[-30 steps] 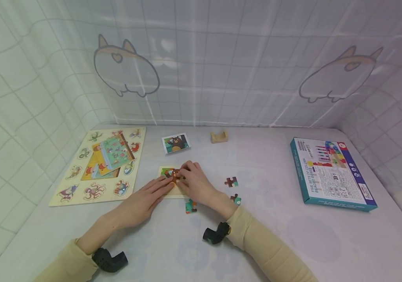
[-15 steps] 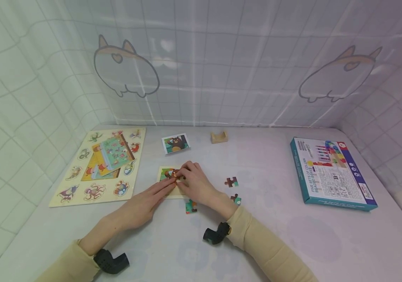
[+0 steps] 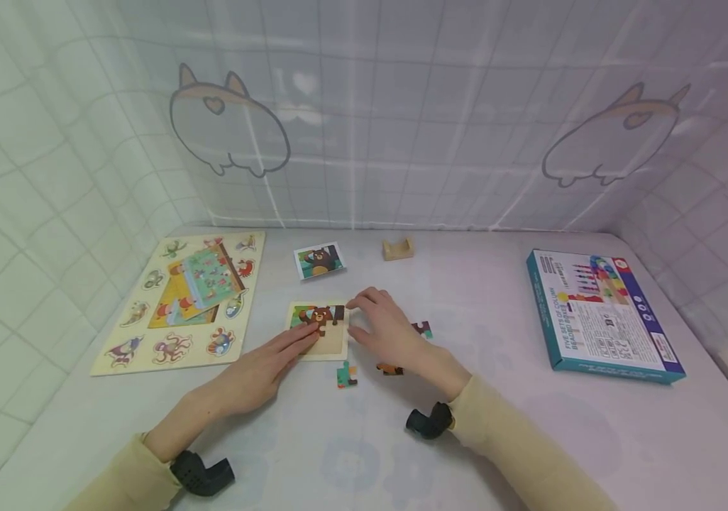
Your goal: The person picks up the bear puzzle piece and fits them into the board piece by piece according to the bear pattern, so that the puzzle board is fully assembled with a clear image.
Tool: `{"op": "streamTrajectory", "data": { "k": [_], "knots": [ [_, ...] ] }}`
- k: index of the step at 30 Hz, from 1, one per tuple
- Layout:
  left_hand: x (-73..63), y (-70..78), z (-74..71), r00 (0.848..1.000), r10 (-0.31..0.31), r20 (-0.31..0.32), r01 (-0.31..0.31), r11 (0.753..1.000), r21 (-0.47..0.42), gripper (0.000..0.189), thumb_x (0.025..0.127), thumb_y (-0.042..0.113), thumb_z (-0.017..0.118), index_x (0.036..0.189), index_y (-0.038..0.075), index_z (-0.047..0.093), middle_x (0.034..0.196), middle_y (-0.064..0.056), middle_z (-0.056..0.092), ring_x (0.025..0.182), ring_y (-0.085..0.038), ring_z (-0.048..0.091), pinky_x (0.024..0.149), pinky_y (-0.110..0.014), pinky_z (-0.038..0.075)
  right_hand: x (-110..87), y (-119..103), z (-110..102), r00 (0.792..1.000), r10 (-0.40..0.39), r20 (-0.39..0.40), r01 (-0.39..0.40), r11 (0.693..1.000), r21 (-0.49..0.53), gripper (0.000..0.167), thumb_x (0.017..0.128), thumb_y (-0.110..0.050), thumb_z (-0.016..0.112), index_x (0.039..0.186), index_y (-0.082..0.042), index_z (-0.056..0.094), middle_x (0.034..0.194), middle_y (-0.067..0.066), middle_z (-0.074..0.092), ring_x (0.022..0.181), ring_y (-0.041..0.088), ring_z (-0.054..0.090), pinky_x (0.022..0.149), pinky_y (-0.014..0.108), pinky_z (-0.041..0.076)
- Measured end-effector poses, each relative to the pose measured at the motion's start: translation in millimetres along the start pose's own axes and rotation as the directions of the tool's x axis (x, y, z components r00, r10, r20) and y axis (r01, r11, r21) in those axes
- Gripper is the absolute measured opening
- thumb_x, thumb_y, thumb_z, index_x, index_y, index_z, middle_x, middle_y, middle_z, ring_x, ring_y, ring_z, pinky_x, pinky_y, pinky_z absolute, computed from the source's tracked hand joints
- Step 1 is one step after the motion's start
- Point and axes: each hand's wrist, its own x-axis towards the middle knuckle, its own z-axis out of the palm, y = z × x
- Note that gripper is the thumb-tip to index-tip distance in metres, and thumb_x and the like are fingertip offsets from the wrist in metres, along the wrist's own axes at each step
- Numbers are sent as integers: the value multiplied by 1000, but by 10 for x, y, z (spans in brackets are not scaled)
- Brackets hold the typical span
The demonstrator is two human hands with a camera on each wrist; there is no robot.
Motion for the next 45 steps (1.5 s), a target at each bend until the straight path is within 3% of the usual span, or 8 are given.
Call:
{"op": "streamTrajectory", "data": {
  "k": [11, 19, 27, 34, 45],
  "knots": [
    [-4, -11, -6, 1000, 2, 3, -2, 1000, -5, 52, 102, 1, 46, 153, 7, 39, 164, -5, 29, 150, -25, 29, 119, -42, 32, -442, 421, -396, 1000, 23, -17, -22, 1000, 12, 33, 93, -14, 72, 123, -3, 66, 124, 6, 61, 118, 28, 56, 96, 47, 51],
    [6, -12, -17, 1000, -5, 2, 5, 1000, -18, 50, 103, 3, 47, 152, 6, 40, 163, -7, 31, 149, -27, 32, 117, -45, 35, -634, 681, -570, 995, 72, -63, -72, 997, 3, 28, 91, -8, 72, 118, -4, 68, 119, 8, 64, 118, 30, 57, 101, 53, 47],
    [3, -3, -18, 1000, -6, 6, 6, 1000, -22, 51, 102, 1, 48, 153, 6, 40, 163, -7, 31, 149, -28, 32, 117, -45, 35, -678, 827, -555, 995, 94, -38, -94, 996, 13, 30, 88, -8, 75, 117, -4, 69, 122, 12, 63, 120, 35, 56, 104, 56, 45],
    [10, -8, -18, 1000, 5, -5, -5, 1000, -22, 51, 102, 2, 48, 152, 6, 41, 163, -7, 31, 149, -28, 32, 117, -45, 35, -670, 876, -511, 996, 66, -59, -66, 998, -1, 27, 85, -7, 78, 111, -5, 72, 118, 9, 63, 115, 29, 57, 99, 51, 48],
    [9, -14, -12, 999, -36, 31, 37, 999, -27, 53, 103, 4, 48, 154, 11, 38, 164, -3, 29, 150, -24, 29, 118, -43, 34, -692, 891, -481, 996, 57, -71, -57, 998, -4, 21, 86, -6, 77, 106, -7, 71, 118, 8, 60, 115, 28, 55, 100, 51, 46]
  ]
}}
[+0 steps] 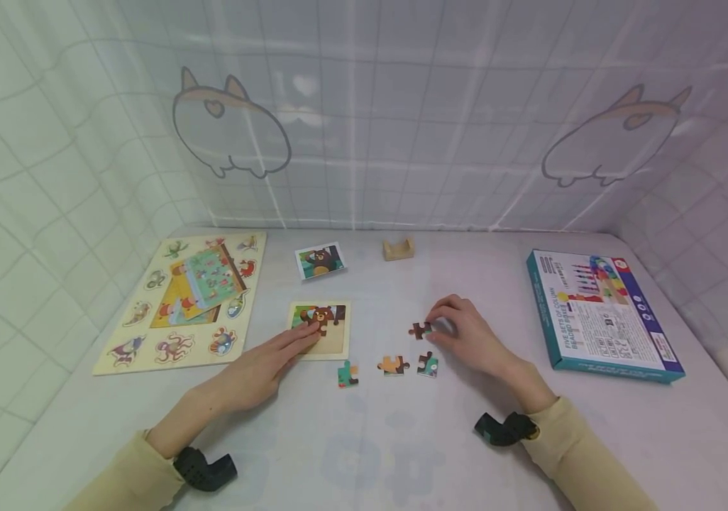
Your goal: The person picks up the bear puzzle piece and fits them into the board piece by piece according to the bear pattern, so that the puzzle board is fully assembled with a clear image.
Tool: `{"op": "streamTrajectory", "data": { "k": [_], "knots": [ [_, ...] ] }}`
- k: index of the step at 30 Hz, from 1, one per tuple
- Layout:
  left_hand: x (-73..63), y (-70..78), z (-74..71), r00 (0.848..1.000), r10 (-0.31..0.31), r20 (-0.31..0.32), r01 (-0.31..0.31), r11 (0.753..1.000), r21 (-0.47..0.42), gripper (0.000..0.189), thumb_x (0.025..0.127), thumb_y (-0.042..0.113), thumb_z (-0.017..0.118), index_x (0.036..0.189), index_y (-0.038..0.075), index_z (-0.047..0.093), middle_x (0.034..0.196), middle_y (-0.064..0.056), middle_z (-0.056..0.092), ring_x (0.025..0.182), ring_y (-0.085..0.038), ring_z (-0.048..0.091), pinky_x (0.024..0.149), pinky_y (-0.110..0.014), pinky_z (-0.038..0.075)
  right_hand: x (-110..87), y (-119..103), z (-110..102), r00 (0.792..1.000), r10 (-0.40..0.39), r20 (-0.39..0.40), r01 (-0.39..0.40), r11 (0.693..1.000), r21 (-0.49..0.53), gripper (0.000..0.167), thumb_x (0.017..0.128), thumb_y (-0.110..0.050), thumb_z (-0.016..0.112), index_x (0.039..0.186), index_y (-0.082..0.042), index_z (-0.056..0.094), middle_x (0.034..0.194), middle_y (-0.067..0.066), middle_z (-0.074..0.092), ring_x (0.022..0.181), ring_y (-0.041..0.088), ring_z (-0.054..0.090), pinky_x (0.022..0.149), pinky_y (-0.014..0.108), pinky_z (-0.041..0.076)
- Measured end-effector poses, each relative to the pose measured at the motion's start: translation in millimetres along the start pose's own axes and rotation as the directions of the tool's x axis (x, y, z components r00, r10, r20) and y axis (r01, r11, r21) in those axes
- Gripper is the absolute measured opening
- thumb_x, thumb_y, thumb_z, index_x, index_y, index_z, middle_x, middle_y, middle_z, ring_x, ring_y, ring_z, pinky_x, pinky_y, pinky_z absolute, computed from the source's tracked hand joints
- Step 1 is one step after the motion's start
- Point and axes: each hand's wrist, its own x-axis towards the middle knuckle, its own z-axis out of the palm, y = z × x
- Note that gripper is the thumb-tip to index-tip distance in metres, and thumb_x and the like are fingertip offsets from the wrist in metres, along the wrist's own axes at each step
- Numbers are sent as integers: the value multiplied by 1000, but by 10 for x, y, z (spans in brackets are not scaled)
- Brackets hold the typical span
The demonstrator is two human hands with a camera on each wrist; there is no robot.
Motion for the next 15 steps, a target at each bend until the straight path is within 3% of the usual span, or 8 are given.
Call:
{"op": "streamTrajectory", "data": {
  "k": [15],
  "knots": [
    [-3, 1, 2, 1000, 9, -4, -9, 1000, -1, 55, 102, 2, 48, 155, 10, 38, 164, -3, 28, 151, -25, 28, 119, -43, 33, -19, 22, 28, 999, -37, -12, 37, 999, -21, 20, 87, -4, 76, 105, -5, 68, 119, 10, 58, 117, 30, 52, 100, 49, 44]
  ]
}}
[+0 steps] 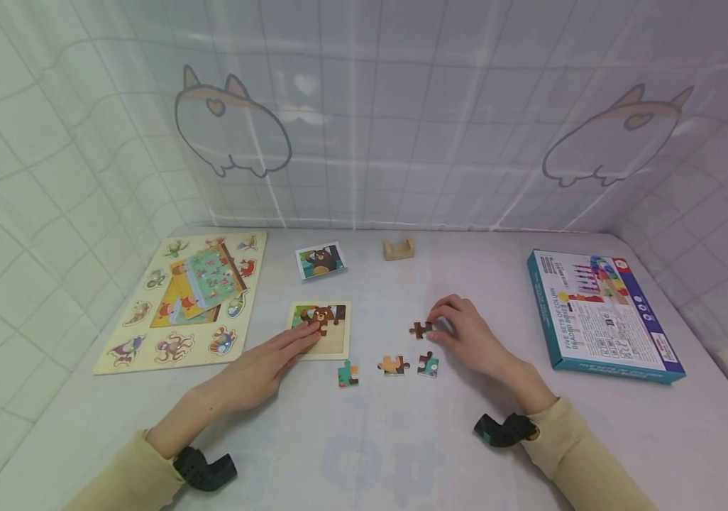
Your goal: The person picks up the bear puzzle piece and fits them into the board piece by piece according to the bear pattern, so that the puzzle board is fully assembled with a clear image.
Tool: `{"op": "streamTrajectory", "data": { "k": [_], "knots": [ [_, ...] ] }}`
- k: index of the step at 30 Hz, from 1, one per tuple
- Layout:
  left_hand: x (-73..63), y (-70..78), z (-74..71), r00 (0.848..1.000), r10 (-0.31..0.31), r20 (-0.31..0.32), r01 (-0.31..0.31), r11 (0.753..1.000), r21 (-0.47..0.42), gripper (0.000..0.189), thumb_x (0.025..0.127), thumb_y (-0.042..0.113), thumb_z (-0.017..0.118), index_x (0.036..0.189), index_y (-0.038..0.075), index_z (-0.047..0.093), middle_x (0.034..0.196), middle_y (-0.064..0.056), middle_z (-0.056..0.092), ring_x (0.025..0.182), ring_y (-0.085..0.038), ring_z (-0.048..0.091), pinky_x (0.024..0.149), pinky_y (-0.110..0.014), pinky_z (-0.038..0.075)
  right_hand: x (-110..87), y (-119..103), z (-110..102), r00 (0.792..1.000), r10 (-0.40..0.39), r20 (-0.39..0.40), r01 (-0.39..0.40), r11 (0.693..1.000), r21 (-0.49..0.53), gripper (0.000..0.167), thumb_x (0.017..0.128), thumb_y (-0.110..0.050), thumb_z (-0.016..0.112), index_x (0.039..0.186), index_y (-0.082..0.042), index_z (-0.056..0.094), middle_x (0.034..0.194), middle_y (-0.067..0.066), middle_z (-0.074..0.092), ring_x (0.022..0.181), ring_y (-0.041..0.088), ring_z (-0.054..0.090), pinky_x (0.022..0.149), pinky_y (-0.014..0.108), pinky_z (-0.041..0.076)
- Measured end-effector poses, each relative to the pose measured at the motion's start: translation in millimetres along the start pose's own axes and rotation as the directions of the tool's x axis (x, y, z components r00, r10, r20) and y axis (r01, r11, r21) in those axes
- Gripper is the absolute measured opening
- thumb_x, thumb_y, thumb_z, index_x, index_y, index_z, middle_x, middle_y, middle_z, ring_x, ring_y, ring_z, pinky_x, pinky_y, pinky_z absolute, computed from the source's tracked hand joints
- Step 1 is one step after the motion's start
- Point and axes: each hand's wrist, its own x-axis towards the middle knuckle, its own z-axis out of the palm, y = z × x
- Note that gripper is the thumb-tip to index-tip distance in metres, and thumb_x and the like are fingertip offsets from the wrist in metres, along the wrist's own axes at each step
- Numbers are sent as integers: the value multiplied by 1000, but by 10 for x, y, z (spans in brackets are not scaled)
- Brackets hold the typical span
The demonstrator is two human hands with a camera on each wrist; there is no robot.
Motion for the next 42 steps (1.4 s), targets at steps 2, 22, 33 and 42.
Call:
{"op": "streamTrajectory", "data": {
  "k": [2, 22, 33, 42],
  "knots": [
    [-1, 2, 0, 1000, 9, -11, -9, 1000, 1, 54, 102, 2, 48, 154, 9, 38, 164, -4, 29, 150, -26, 29, 118, -44, 33, 1, 1, 0, 1000, -2, 1, 2, 1000, -1, 20, 87, -4, 76, 105, -5, 67, 119, 10, 58, 117, 30, 52, 100, 50, 45],
    [15, 12, 0, 1000, -4, 11, 4, 1000, -7, 53, 103, 2, 45, 155, 9, 37, 164, -6, 30, 150, -27, 29, 119, -45, 33, 9, -97, -36, 997, 68, 22, -69, 997, 35, 20, 93, -7, 68, 113, -5, 62, 115, 8, 61, 114, 28, 54, 99, 48, 45],
    [5, -1, -3, 1000, 9, -8, -9, 1000, -3, 52, 103, 3, 45, 154, 8, 37, 164, -5, 29, 151, -27, 28, 119, -46, 33, 223, -418, 117, 998, -61, 22, 60, 996, 72, 24, 95, -7, 66, 116, 0, 56, 114, 10, 61, 110, 29, 53, 94, 48, 47],
    [10, 9, -8, 1000, 10, 2, -10, 1000, -1, 54, 102, 2, 47, 154, 9, 38, 164, -5, 29, 151, -26, 28, 119, -44, 33, 447, -636, 365, 987, -162, 17, 161, 986, 34, 23, 94, -8, 66, 113, 1, 56, 110, 11, 61, 103, 30, 53, 89, 42, 47]
  ]
}}
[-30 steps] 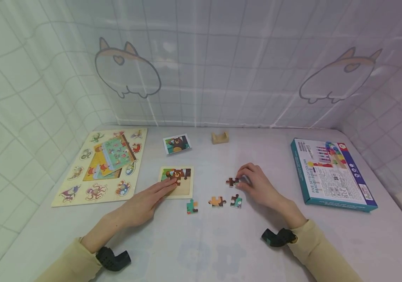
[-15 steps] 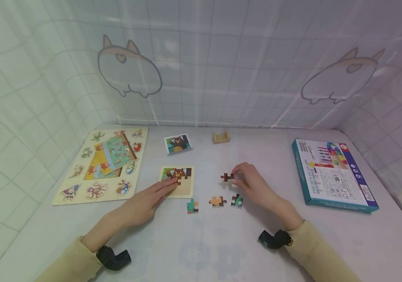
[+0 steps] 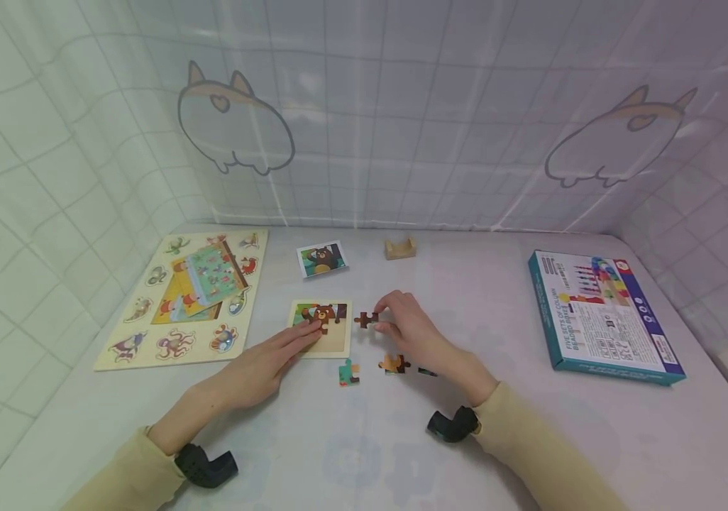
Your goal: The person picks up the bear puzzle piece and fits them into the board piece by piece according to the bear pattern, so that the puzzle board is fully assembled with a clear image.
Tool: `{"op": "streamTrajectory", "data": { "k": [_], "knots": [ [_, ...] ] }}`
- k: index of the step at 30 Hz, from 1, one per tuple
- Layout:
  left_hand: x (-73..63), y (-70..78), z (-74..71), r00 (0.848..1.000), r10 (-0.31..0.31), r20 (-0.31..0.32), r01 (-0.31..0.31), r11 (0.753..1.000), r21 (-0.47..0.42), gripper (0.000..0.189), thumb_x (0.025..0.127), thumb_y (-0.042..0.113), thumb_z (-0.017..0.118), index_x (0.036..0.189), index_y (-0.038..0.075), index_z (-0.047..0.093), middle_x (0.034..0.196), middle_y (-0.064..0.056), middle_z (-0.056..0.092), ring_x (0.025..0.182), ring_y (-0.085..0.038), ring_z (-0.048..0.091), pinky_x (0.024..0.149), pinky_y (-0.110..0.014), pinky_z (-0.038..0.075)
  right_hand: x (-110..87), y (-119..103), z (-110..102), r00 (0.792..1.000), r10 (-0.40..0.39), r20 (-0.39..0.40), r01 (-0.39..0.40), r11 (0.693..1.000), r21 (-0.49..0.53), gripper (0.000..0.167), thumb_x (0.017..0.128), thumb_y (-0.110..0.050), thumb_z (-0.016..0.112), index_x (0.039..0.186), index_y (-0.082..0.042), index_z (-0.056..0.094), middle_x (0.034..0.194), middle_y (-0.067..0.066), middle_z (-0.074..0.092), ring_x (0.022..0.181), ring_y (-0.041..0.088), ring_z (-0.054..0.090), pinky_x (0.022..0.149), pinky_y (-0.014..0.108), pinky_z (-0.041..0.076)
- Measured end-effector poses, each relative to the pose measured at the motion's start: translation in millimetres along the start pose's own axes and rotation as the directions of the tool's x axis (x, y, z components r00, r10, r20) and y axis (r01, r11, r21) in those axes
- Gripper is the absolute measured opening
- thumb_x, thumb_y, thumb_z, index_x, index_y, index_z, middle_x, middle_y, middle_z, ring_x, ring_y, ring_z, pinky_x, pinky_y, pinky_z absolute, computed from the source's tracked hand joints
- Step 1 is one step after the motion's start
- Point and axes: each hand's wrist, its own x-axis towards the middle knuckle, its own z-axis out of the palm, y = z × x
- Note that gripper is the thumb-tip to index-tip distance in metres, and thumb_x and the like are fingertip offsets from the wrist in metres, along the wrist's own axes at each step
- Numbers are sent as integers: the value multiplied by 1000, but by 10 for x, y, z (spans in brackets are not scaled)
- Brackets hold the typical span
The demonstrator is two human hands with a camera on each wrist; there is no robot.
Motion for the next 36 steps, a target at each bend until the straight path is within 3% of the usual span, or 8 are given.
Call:
{"op": "streamTrajectory", "data": {
  "k": [8, 18, 29, 36],
  "knots": [
    [7, -11, -3, 1000, -16, 20, 16, 1000, 3, 56, 102, 2, 48, 155, 11, 36, 165, -2, 26, 152, -24, 26, 119, -43, 33, 159, -117, 160, 997, 58, 43, -60, 997, 43, 22, 96, -11, 65, 114, -1, 57, 110, 9, 61, 103, 26, 52, 89, 40, 48],
    [-5, -15, -2, 999, -30, 19, 30, 1000, -10, 55, 102, 3, 48, 155, 12, 37, 165, -1, 26, 152, -23, 26, 119, -43, 34, 328, -243, 296, 999, 26, 31, -27, 999, 44, 22, 95, -9, 67, 112, 1, 58, 108, 13, 62, 102, 28, 52, 88, 40, 47],
    [0, -5, 8, 1000, -17, 8, 17, 1000, 10, 54, 102, 3, 48, 155, 10, 37, 165, -3, 27, 151, -25, 28, 119, -43, 33, 338, -272, 356, 998, 45, 44, -46, 999, 26, 18, 96, -10, 66, 110, 0, 60, 110, 11, 60, 102, 25, 51, 89, 40, 47],
    [-3, 14, 19, 1000, 16, -10, -15, 999, 38, 62, 95, -7, 50, 154, 5, 37, 165, -6, 25, 151, -27, 28, 120, -44, 31, 322, -243, 395, 997, 54, 53, -55, 998, 19, 15, 96, -11, 67, 107, -2, 62, 114, 10, 58, 105, 25, 50, 92, 40, 47]
  ]
}}
